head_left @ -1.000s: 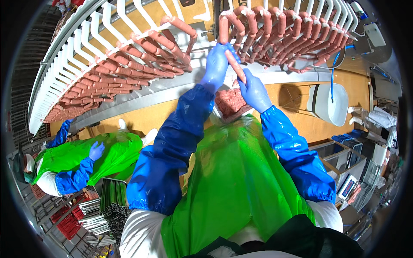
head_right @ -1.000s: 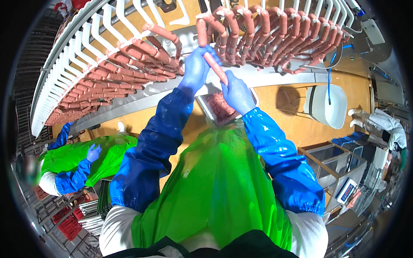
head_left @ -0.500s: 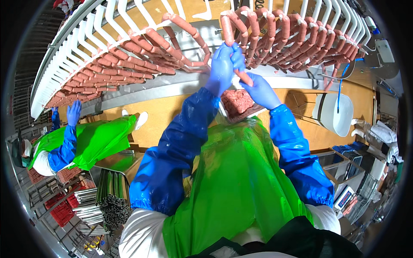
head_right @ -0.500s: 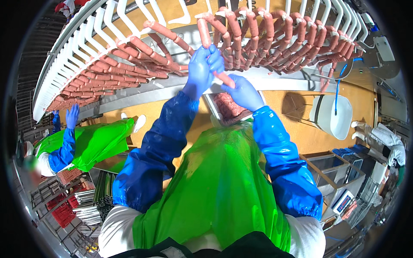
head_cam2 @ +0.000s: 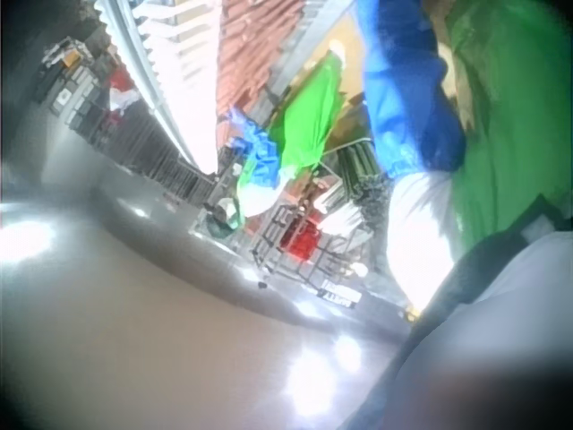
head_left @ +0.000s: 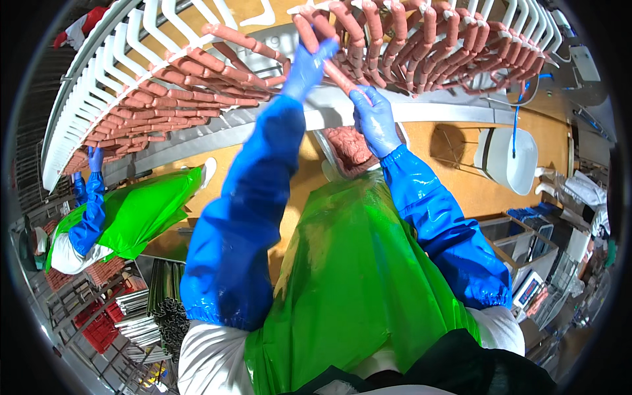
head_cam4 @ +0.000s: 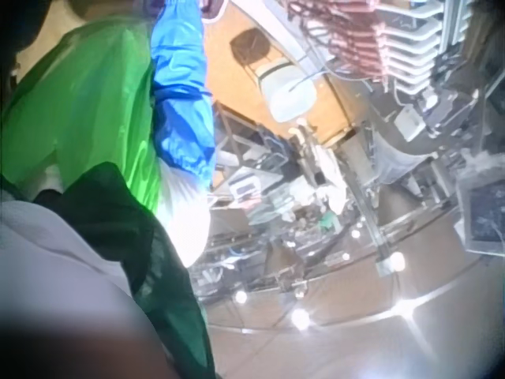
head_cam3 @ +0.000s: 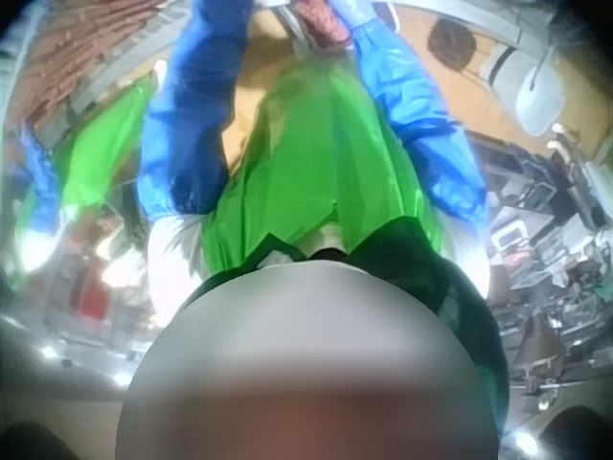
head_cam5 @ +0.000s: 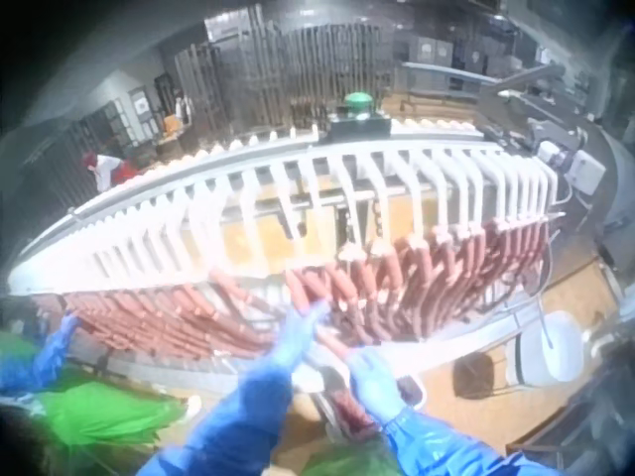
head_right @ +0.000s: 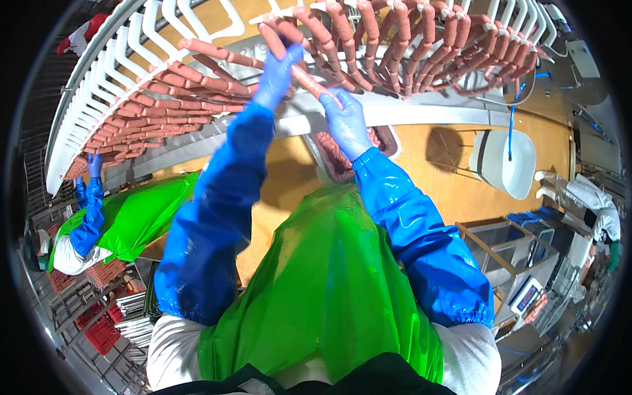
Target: The person fills sausage casings with ground meat using a stuffer machine, ties off sections, and places the linked sausages onto a rotating rack. The process is repeated continuously as the rack turns.
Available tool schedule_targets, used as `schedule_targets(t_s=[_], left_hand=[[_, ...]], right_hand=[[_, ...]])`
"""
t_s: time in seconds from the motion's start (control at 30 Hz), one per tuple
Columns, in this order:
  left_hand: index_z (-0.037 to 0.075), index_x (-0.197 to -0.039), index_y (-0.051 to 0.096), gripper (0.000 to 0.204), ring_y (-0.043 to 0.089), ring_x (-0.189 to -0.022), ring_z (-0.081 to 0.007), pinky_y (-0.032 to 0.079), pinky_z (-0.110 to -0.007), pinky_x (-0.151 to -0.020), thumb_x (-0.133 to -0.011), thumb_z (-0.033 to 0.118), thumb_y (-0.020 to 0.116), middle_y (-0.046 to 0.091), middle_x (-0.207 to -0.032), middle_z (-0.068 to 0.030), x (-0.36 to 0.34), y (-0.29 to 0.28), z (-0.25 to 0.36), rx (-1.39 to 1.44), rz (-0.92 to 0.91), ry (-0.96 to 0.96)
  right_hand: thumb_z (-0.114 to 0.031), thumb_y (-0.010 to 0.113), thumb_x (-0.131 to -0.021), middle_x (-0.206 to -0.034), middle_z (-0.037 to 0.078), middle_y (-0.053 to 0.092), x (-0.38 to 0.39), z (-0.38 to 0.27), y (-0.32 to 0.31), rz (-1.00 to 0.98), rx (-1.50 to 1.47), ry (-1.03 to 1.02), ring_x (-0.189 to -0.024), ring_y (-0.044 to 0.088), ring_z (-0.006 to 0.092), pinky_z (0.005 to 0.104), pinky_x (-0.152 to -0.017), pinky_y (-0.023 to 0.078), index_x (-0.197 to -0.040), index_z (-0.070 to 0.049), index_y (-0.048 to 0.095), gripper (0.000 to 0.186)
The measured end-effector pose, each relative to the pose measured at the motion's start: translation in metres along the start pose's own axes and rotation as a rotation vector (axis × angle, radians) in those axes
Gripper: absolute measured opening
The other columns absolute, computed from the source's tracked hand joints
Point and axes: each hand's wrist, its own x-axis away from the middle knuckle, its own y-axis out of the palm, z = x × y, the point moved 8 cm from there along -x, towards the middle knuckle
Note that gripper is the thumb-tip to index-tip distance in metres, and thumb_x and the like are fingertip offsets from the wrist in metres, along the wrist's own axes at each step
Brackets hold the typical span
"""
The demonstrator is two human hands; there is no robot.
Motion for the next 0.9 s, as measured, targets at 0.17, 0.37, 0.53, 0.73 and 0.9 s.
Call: schedule_targets(t_s=[0.17, 0.37, 0.53, 0.73, 0.9], left_hand=[[0.000, -0.113, 0.058, 0.033, 0.052, -0.075, -0.0148, 0.046, -0.032, -0.065, -0.095, 0.027, 0.051, 0.051, -0.079, -0.0044, 0.074, 0.012, -0.090, -0.429, 0.132, 0.487], [0.003, -0.109, 0.061, 0.036, 0.046, -0.062, -0.0120, 0.038, -0.028, -0.054, -0.095, 0.034, 0.050, 0.048, -0.068, -0.0015, 0.085, 0.019, -0.070, -0.165, -0.320, -0.248], [0.006, -0.109, 0.062, 0.037, 0.054, -0.065, -0.0273, 0.042, -0.036, -0.057, -0.088, 0.037, 0.060, 0.057, -0.076, -0.0104, 0.090, 0.012, -0.022, -0.773, -0.153, 0.485], [0.004, -0.118, 0.053, 0.041, 0.059, -0.059, -0.0299, 0.046, -0.044, -0.050, -0.089, 0.033, 0.060, 0.058, -0.080, -0.0145, 0.110, -0.017, -0.048, -1.365, 0.039, 0.592], [0.011, -0.099, 0.055, 0.024, 0.054, -0.052, -0.0219, 0.042, -0.037, -0.041, -0.093, 0.034, 0.056, 0.048, -0.065, -0.0031, 0.149, 0.010, -0.094, -1.266, 0.256, 0.594]], right_hand=[[-0.030, 0.061, -0.093, -0.061, -0.007, 0.044, -0.009, 0.015, 0.023, -0.233, 0.041, 0.215, -0.049, 0.036, 0.0025, 0.0205, -0.043, 0.026, -0.087, -0.008, 0.063, 0.023], [-0.036, 0.068, -0.088, -0.077, -0.002, 0.056, -0.035, -0.038, 0.018, -0.358, 0.534, -0.473, -0.066, 0.051, 0.0070, 0.0223, -0.060, 0.041, -0.091, -0.007, 0.067, 0.029], [-0.026, 0.065, -0.089, -0.091, 0.003, 0.060, -0.033, 0.010, 0.033, -0.592, 0.098, -0.003, -0.080, 0.057, 0.0112, 0.0242, -0.075, 0.046, -0.104, -0.004, 0.061, 0.027], [-0.028, 0.049, -0.096, -0.062, -0.001, 0.048, -0.025, -0.012, 0.070, -0.857, -0.199, 0.311, -0.042, 0.041, 0.0053, 0.0188, -0.033, 0.029, -0.102, -0.002, 0.055, 0.027], [-0.036, 0.058, -0.094, -0.069, 0.000, 0.050, -0.050, -0.014, 0.078, -0.895, 0.308, 0.109, -0.055, 0.044, 0.0065, 0.0219, -0.046, 0.036, -0.099, -0.006, 0.055, 0.031]])
